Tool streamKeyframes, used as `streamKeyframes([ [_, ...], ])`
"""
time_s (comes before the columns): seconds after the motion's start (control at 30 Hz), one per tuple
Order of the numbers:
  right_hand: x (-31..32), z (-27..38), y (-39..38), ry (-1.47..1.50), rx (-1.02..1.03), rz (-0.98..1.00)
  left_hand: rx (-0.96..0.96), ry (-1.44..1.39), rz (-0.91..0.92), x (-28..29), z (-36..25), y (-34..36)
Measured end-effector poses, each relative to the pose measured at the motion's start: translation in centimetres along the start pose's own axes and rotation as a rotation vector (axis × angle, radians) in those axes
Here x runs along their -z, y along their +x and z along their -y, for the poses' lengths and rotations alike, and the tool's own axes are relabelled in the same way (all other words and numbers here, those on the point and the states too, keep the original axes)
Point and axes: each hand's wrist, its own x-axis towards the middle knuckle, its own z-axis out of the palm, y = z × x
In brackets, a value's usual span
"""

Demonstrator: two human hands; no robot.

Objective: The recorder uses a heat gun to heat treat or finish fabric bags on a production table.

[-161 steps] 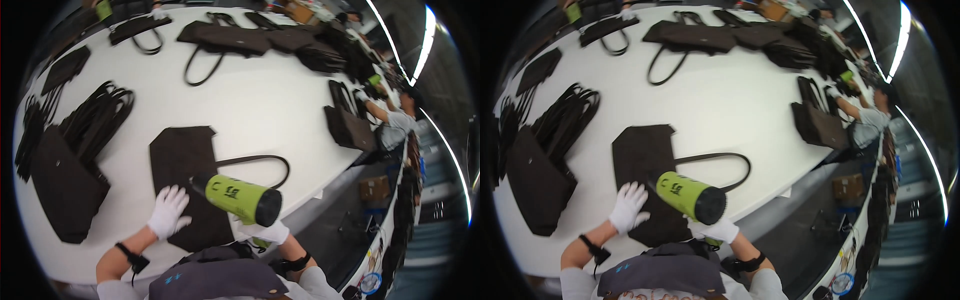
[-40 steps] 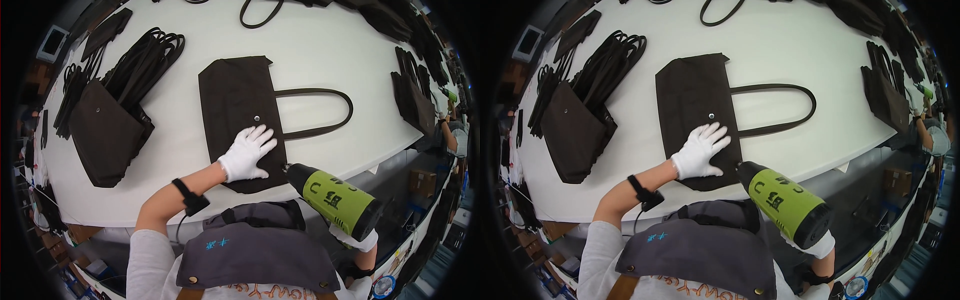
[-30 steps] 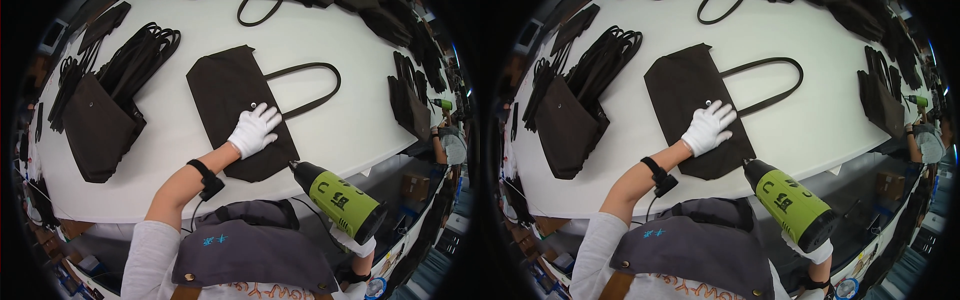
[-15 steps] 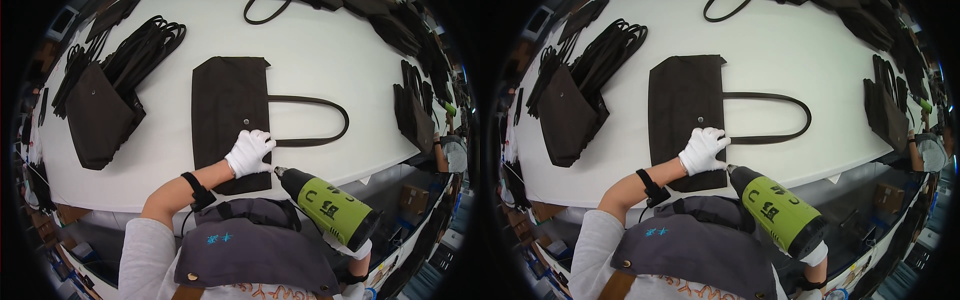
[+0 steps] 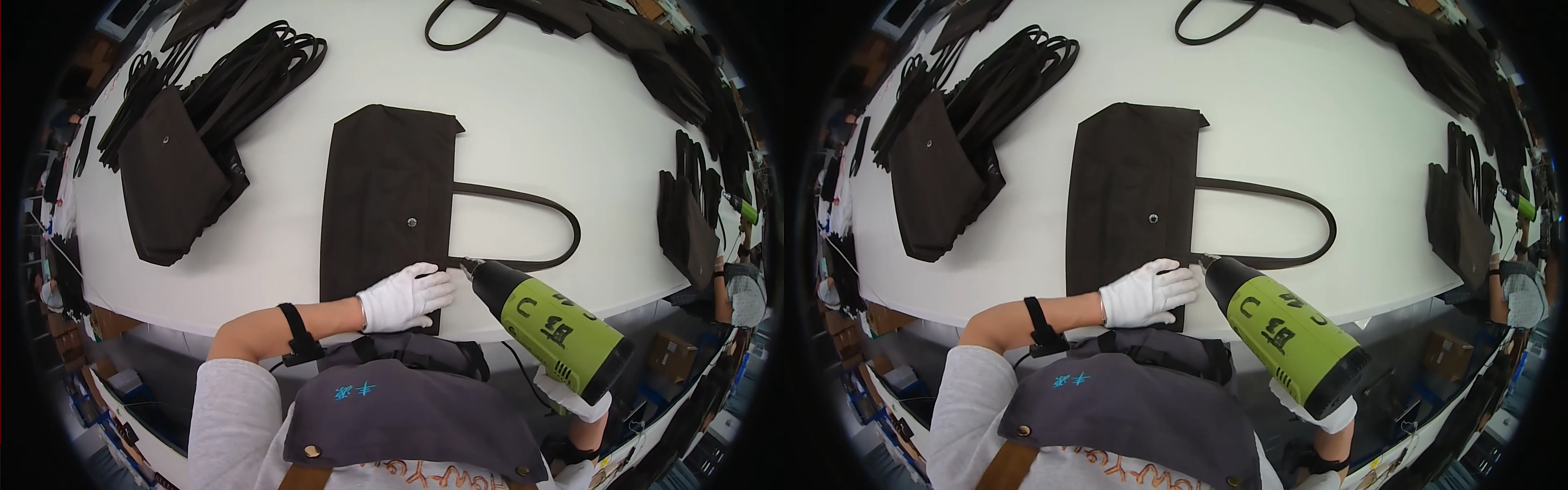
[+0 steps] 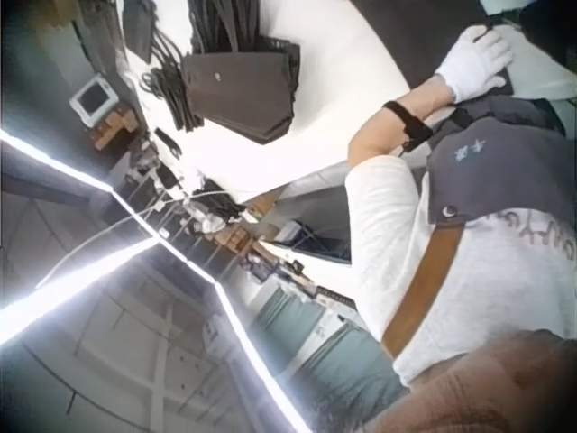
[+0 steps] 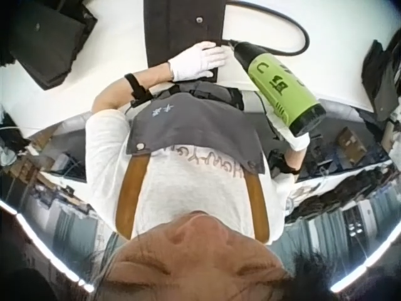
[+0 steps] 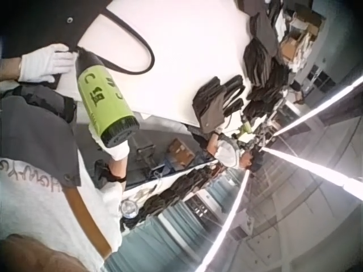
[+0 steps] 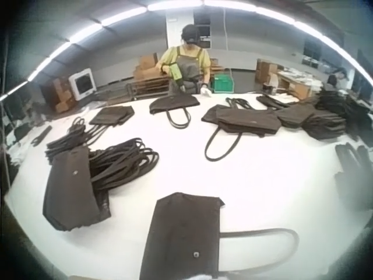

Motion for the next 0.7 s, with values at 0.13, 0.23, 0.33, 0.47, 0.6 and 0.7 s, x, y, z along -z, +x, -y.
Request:
streamKeyframes([
  [0.13,0.4,-1.1,1.2,-0.008,0.025,0.078,0.222,0.19,-0.174,2.6,7.0,1.6],
  [0.23,3.1,-3.4,0.5,-0.514,0.657,0.253,0.391,0.254,-0.251,4.4,11.3,2.7],
  [0.33,4.5,-10.3,-3.2,-0.578,0.498,0.277,0.4,0.239,-0.276,3.7,10.9,3.8],
  [0.47,1.7,-0.9,2.6,-0.573,0.524,0.199,0.166,0.065,-0.105,2.2,4.9,2.4],
  [0.6,3.2,-1.6,2.4,-0.43,0.181,0.291,-0.219,-0.035,0.071,-2.5,-2.2,-2.8],
  [0.7,3.7,-2.7,1.9,-0.579,0.364,0.328,-0.152,-0.203,0.224,-0.4,-1.7,-3.7],
])
